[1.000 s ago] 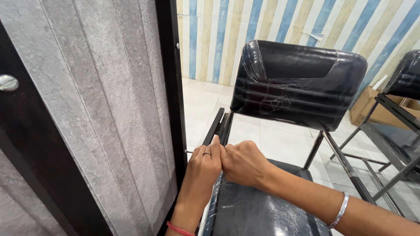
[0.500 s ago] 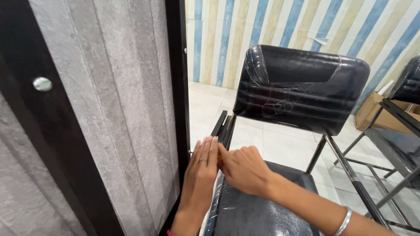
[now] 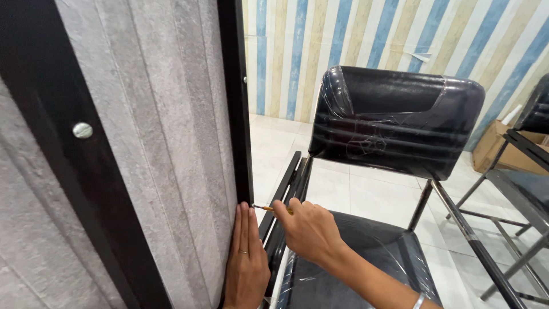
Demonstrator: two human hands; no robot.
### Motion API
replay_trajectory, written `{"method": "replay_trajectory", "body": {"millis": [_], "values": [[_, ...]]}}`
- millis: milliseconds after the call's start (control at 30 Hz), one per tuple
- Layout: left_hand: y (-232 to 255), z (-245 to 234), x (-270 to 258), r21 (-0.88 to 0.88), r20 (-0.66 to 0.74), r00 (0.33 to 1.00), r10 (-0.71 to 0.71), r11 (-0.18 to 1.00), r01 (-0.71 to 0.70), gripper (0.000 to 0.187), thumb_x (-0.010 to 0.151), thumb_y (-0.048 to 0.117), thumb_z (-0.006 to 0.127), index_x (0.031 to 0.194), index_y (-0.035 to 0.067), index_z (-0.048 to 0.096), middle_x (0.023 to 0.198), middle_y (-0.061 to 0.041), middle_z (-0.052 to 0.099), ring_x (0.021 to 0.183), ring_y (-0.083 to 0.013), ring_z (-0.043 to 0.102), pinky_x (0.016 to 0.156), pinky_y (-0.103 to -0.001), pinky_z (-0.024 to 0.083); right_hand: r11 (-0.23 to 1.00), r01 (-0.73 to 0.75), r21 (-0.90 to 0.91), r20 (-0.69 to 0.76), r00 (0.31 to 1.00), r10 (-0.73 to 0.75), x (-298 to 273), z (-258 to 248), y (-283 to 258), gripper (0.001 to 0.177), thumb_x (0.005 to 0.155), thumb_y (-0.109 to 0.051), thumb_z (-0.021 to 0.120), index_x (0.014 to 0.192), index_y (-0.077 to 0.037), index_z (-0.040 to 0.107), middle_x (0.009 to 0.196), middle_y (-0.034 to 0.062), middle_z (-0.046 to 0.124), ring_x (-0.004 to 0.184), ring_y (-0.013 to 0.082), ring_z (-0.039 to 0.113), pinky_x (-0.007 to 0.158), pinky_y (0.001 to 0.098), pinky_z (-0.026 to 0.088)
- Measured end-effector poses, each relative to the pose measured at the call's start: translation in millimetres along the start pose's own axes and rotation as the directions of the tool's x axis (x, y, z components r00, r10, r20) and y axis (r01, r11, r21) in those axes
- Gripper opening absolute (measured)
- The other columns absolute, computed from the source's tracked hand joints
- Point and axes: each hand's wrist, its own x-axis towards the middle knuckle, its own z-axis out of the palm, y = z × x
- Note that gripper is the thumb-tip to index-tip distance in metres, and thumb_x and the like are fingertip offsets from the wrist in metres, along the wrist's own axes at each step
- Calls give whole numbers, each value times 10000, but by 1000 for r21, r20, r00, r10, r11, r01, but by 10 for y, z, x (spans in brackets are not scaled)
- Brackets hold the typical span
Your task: The person uses a yellow-handled screwdriver to tighten screws on the side of a gray tabletop propped against a chair. The person repeatedly adjusts the tabletop and tightens multiple screws along the edge.
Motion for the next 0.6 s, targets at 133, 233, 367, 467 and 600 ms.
{"method": "replay_trajectory", "body": {"millis": [133, 233, 367, 467, 600], "values": [[-175, 87, -47, -19, 11, 1000, 11, 1000, -11, 631, 864, -119, 448, 1473, -171, 292, 1561, -370, 301, 1487, -461, 314, 1222, -475, 314, 996, -94, 7, 172, 981, 92, 113, 86, -48, 104, 997, -189, 554, 1019, -92, 586, 609, 56, 572, 422, 192, 541, 383, 382, 432], [-151, 74, -96, -41, 45, 999, -6, 999, 8, 654, 835, -129, 451, 1469, -169, 298, 1563, -379, 292, 1487, -463, 296, 1213, -470, 307, 998, -35, -53, 79, 996, 39, 50, 101, -71, 80, 939, -118, 578, 1013, -107, 608, 643, 61, 591, 485, 182, 567, 436, 352, 449], [32, -69, -42, -57, 44, 999, -2, 998, 5, 644, 815, -131, 464, 1447, -173, 347, 1561, -372, 295, 1480, -462, 299, 1199, -476, 315, 977, 134, -168, -227, 959, -171, -49, -101, -3, 165, 848, -81, 623, 1012, -68, 638, 688, 49, 592, 600, 182, 583, 532, 332, 462], [171, -130, -40, -85, 23, 1000, -13, 996, 15, 507, 836, -149, 459, 1343, -173, 448, 1564, -383, 289, 1491, -471, 294, 1208, -481, 342, 984, 114, -136, -240, 960, -144, -131, -228, -1, 165, 871, -92, 641, 1026, -46, 674, 692, 48, 596, 590, 171, 575, 532, 317, 457], [331, -178, -73, -96, 30, 998, -52, 994, 54, 367, 832, -155, 473, 1192, -162, 541, 1558, -386, 302, 1488, -467, 299, 1191, -490, 356, 998, 57, -9, -279, 959, -57, -271, -386, -36, 139, 951, -191, 654, 946, -54, 674, 669, 37, 583, 569, 186, 563, 523, 340, 443]]}}
